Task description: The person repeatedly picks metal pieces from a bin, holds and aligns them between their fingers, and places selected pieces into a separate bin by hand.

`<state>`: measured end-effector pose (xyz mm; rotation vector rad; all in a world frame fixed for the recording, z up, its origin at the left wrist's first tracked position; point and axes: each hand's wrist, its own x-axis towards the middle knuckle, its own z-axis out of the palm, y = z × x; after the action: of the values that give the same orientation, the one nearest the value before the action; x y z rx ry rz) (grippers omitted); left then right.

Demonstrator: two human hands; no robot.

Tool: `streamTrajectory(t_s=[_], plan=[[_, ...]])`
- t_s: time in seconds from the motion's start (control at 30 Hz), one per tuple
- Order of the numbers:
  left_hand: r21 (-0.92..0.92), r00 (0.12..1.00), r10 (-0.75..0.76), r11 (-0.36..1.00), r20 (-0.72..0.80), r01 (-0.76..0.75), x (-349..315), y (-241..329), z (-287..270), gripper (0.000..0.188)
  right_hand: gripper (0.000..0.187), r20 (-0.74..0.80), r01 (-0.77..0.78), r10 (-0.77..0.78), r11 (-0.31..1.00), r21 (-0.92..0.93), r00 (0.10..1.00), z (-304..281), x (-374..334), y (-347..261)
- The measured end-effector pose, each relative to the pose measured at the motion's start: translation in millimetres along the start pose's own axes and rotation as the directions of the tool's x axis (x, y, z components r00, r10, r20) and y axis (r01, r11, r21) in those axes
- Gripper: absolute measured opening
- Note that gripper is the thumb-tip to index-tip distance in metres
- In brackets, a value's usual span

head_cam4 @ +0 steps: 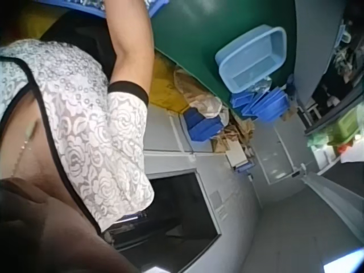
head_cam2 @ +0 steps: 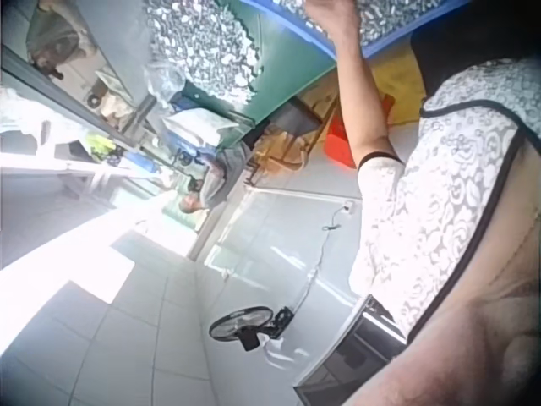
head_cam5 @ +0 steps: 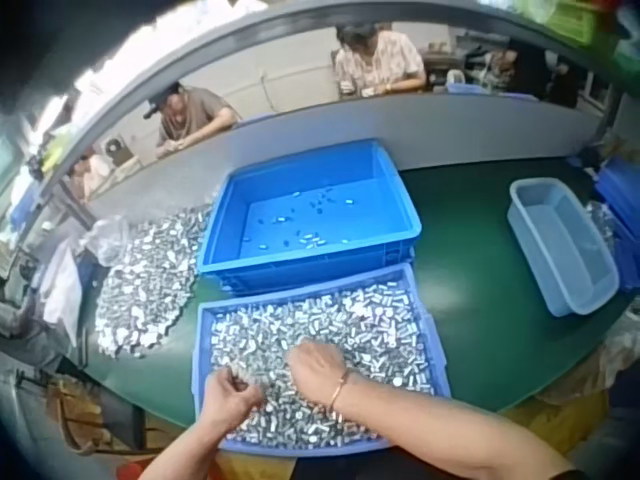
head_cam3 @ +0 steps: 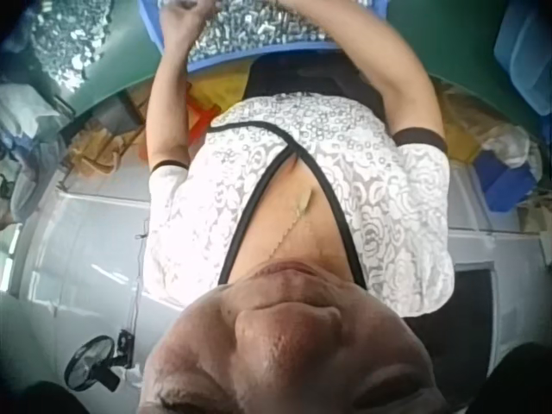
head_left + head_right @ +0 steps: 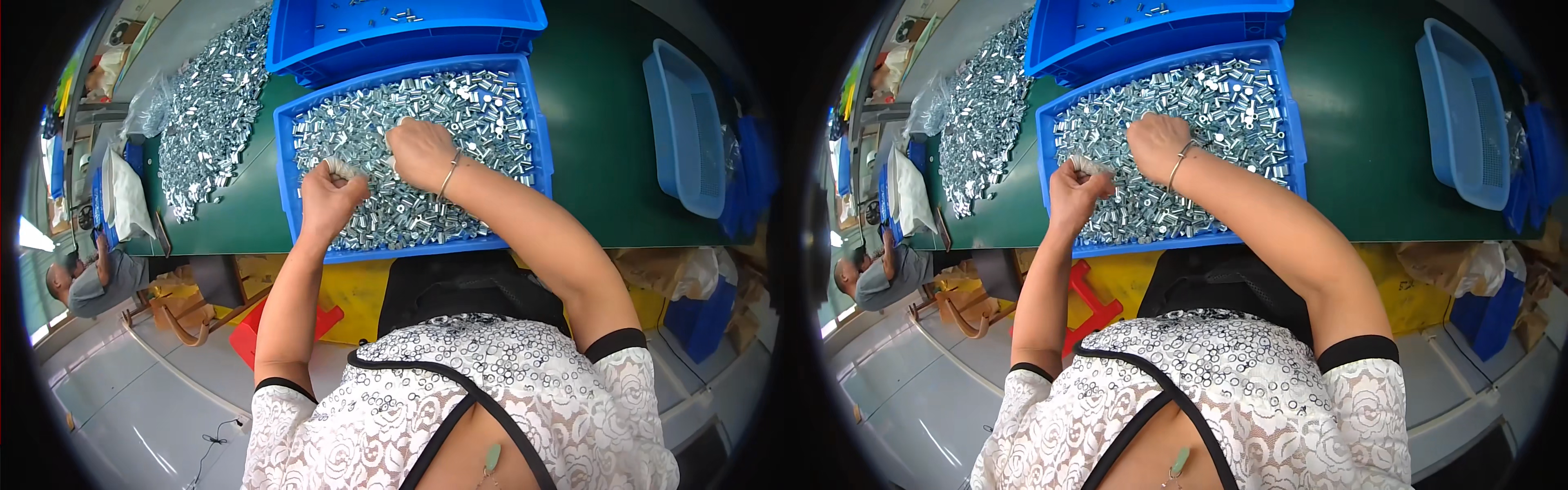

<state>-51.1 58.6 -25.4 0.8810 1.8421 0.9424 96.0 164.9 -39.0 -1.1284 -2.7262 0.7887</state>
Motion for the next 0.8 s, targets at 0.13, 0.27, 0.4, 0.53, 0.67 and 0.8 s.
streamTrajectory(t_s=[0.13,0.27,0.4,0.53,0.67,0.8], plan=[[0.011,0.998,0.007,1.0,0.055,-0.008,7.1,-14.2,-12.7,0.011,0.012,0.088,-0.053,0.053,0.999,-0.003,0.995,-0.5,9.4,-1.1],[-0.204,0.982,0.128,0.974,0.142,-0.097,8.7,-14.2,-25.3,0.013,0.015,0.135,-0.117,0.112,0.993,0.031,0.984,2.2,10.4,-0.1],[-0.217,0.953,0.13,0.974,0.272,-0.071,12.3,-21.0,-40.0,0.021,0.013,0.004,-0.09,0.09,0.994,0.061,0.996,7.6,-1.3,-1.1],[-0.305,0.922,0.178,0.95,0.345,-0.07,8.3,-16.0,-52.3,0.028,0.015,-0.11,-0.177,0.226,0.923,0.342,0.968,-1.0,-21.9,-31.9],[-0.383,0.887,0.14,0.923,0.439,0.044,-6.7,-5.6,-66.2,0.028,0.016,0.186,-0.333,0.377,0.375,0.865,0.907,-16.1,-50.9,-76.9],[-0.459,0.853,0.182,0.885,0.489,0.074,-26.3,7.1,-69.5,0.026,0.016,0.396,-0.381,0.282,-0.108,0.918,0.874,-11.4,-68.7,-82.6]])
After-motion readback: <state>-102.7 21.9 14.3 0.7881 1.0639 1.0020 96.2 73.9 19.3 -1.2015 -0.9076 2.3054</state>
